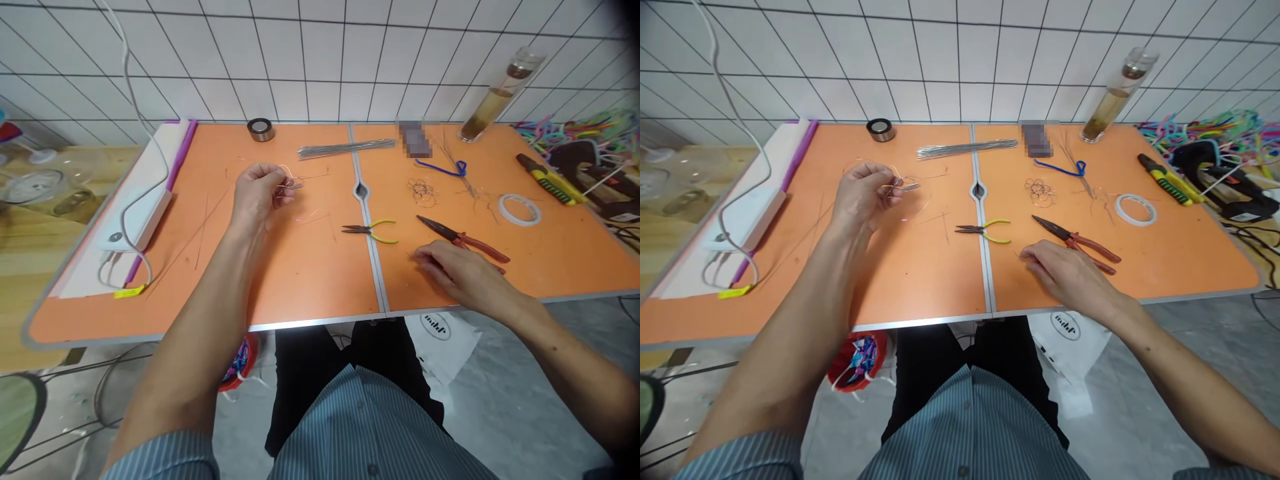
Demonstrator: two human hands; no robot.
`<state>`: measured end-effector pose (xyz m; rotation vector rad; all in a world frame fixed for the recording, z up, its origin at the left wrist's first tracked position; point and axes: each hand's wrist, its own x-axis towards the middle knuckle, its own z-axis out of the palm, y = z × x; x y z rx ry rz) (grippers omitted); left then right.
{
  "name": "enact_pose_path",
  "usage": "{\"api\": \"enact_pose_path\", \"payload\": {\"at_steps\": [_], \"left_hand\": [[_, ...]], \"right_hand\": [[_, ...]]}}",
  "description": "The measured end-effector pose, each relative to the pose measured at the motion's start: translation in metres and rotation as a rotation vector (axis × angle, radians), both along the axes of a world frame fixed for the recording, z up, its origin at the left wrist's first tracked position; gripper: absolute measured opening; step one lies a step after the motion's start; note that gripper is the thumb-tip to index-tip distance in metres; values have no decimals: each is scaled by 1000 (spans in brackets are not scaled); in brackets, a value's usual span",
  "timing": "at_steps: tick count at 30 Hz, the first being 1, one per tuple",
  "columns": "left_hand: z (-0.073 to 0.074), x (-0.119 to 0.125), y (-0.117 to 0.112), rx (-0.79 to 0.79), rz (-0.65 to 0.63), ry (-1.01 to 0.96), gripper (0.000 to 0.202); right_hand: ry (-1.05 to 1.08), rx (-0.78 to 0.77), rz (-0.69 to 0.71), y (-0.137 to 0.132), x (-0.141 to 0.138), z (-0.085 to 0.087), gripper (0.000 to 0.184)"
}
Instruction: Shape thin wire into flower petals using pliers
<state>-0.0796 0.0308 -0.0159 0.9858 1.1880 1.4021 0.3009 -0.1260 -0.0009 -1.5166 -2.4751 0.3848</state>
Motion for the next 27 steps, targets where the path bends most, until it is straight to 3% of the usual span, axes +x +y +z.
{"api": "enact_pose_path", "payload": {"at_steps": [8, 13, 16, 21, 23, 27], "left_hand": [[5, 4, -4, -42, 9, -8, 20], [3, 4, -4, -48, 20, 2, 18], [1, 4, -3, -45, 26, 6, 18], [-1, 5, -1, -73, 44, 3, 16], [-2, 5, -1, -65, 49, -8, 14], [-4, 8, 0, -51, 69, -46, 18]], "right_hand": [[-68, 77, -33, 0, 4, -1, 24], [-140, 83, -82, 25, -4, 14, 27], [-84, 83, -11, 51, -27, 24, 27], [-58, -18, 169, 89, -94, 25, 24], [-122, -48, 175, 99, -118, 20, 24], [-168, -40, 42, 113, -143, 6, 26]]}}
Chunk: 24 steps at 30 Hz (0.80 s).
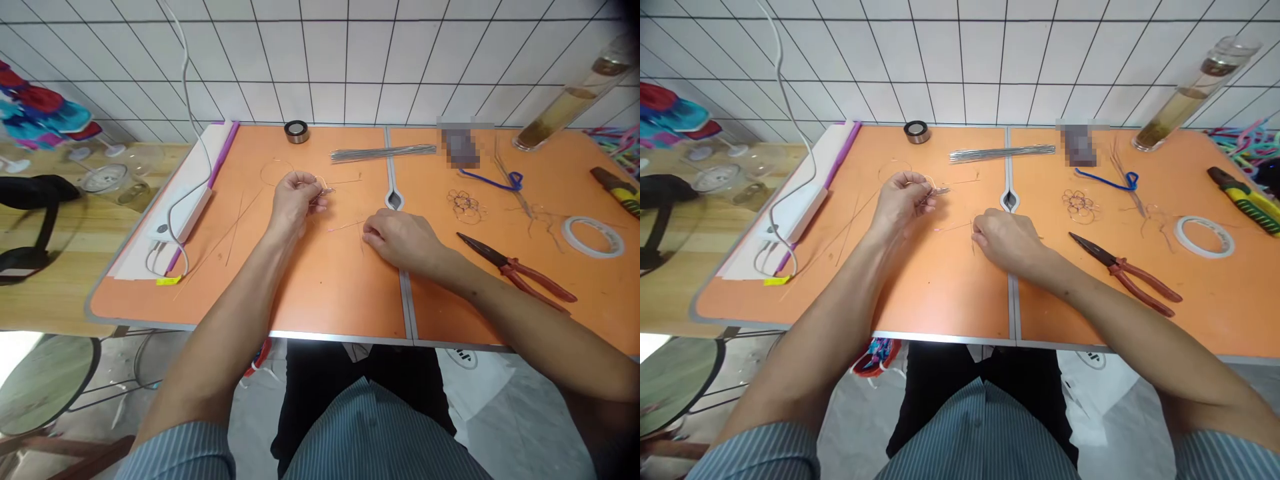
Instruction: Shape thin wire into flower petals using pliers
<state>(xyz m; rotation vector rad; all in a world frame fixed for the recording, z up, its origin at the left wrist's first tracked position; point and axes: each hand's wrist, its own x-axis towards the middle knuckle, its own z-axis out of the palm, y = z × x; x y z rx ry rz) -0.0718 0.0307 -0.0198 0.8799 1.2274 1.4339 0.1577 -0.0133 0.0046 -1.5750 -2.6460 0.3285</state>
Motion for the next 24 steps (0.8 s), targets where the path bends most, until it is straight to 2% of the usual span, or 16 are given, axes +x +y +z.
{"api": "enact_pose_path", "payload": {"at_steps": [6, 9, 11, 14, 20, 24], "left_hand": [[2, 0, 1, -3, 15, 13, 34], [3, 0, 0, 0, 8, 20, 36], [3, 0, 0, -4, 3, 15, 36], [2, 1, 1, -4, 0, -6, 35], [3, 0, -1, -3, -8, -41, 28], [6, -3, 0, -30, 20, -56, 28]], "right_hand": [[113, 23, -32, 30, -1, -10, 21], [201, 45, 20, 45, 0, -12, 28], [232, 37, 73, 51, -1, -14, 26], [207, 10, 135, 55, -3, -19, 19], [70, 45, 279, 54, -2, -36, 36], [57, 42, 275, 52, -2, -42, 38]]}}
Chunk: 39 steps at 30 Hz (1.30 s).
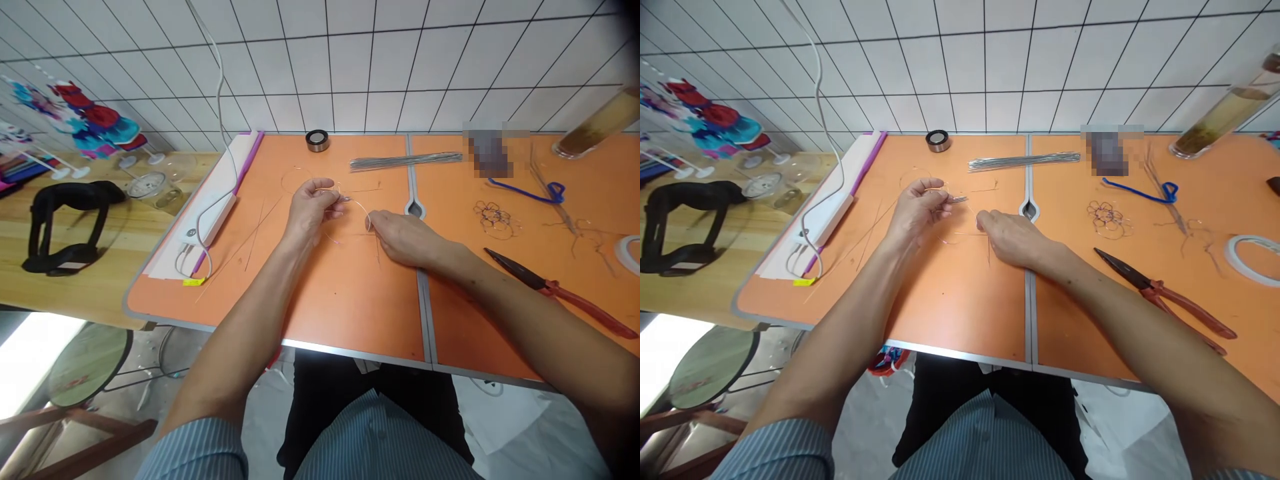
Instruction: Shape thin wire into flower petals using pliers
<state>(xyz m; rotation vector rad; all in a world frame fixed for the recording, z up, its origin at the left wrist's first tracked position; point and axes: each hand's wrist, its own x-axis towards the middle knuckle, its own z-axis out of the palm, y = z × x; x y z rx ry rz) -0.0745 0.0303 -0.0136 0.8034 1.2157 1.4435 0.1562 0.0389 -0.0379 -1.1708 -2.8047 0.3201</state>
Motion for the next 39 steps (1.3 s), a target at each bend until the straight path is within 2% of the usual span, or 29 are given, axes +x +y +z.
{"api": "enact_pose_path", "payload": {"at_steps": [4, 8, 11, 15, 20, 30, 39], "left_hand": [[3, -4, 2, -13, -21, -69, 22], [2, -5, 1, -42, -173, -132, 11], [-1, -1, -2, -64, -290, -142, 9], [-4, 5, -6, -57, -377, -145, 12], [-4, 10, -9, -43, -355, -161, 9], [-1, 17, -10, -69, -320, -207, 12], [-11, 18, -9, -43, -347, -216, 20]], "right_hand": [[121, -48, -114, 0, 1, 4, 33], [378, -117, -271, 5, 2, 10, 25], [540, -182, -310, 7, 1, 11, 19], [617, -287, -303, 2, -4, 11, 16], [652, -415, -305, -7, -10, 17, 17], [1029, -1005, -372, -10, -13, 29, 41], [1166, -1345, -305, -2, -12, 20, 49]]}}
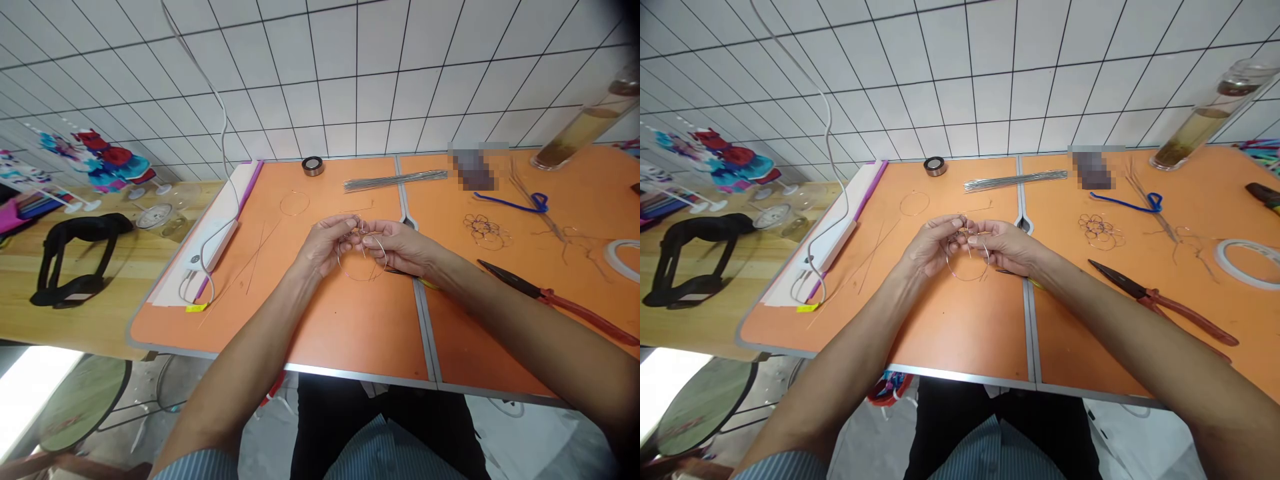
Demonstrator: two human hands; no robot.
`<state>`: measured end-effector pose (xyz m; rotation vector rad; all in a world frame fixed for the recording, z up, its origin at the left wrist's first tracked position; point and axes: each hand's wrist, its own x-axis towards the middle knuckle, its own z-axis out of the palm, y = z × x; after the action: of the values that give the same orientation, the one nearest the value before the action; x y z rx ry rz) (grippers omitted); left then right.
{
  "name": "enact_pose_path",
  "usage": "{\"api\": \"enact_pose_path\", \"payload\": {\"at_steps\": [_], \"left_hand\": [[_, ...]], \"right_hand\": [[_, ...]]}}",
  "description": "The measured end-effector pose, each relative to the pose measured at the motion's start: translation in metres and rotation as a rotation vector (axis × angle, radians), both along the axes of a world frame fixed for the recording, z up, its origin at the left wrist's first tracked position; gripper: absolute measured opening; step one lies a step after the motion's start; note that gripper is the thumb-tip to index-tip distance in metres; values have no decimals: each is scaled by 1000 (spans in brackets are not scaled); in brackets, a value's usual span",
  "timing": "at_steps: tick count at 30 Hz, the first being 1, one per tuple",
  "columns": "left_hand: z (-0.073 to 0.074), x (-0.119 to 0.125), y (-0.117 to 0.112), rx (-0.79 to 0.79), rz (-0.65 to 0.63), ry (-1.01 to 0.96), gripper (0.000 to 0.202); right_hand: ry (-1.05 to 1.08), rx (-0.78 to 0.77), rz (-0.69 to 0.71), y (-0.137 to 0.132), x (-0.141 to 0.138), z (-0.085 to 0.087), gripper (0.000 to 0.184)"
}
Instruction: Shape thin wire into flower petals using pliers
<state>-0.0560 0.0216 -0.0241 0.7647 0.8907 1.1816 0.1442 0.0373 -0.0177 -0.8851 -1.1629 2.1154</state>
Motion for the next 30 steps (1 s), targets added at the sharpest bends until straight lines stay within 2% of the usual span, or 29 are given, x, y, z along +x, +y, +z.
{"api": "enact_pose_path", "payload": {"at_steps": [6, 13, 18, 20, 24, 27, 30], "left_hand": [[-2, 3, -1, 6, -10, 24, 19], [-3, 5, -2, 26, -4, 43, 20], [7, -3, 0, 41, 99, 38, 18], [11, -7, 1, 41, 152, 28, 19], [14, -11, 1, 78, 213, 45, 20], [13, -10, 0, 146, 269, 133, 20], [10, -8, -1, 212, 314, 209, 19]], "right_hand": [[94, -93, 50, 3, -1, -7, 40], [94, -94, 58, 3, 0, -8, 37], [-14, -101, -25, 2, 7, -5, 43], [-18, -109, -68, 2, 11, -5, 40], [-5, -50, -171, 4, 19, -5, 29], [-24, 16, -220, 3, 21, -2, 30], [-136, 149, -268, -2, 19, 1, 32]]}}
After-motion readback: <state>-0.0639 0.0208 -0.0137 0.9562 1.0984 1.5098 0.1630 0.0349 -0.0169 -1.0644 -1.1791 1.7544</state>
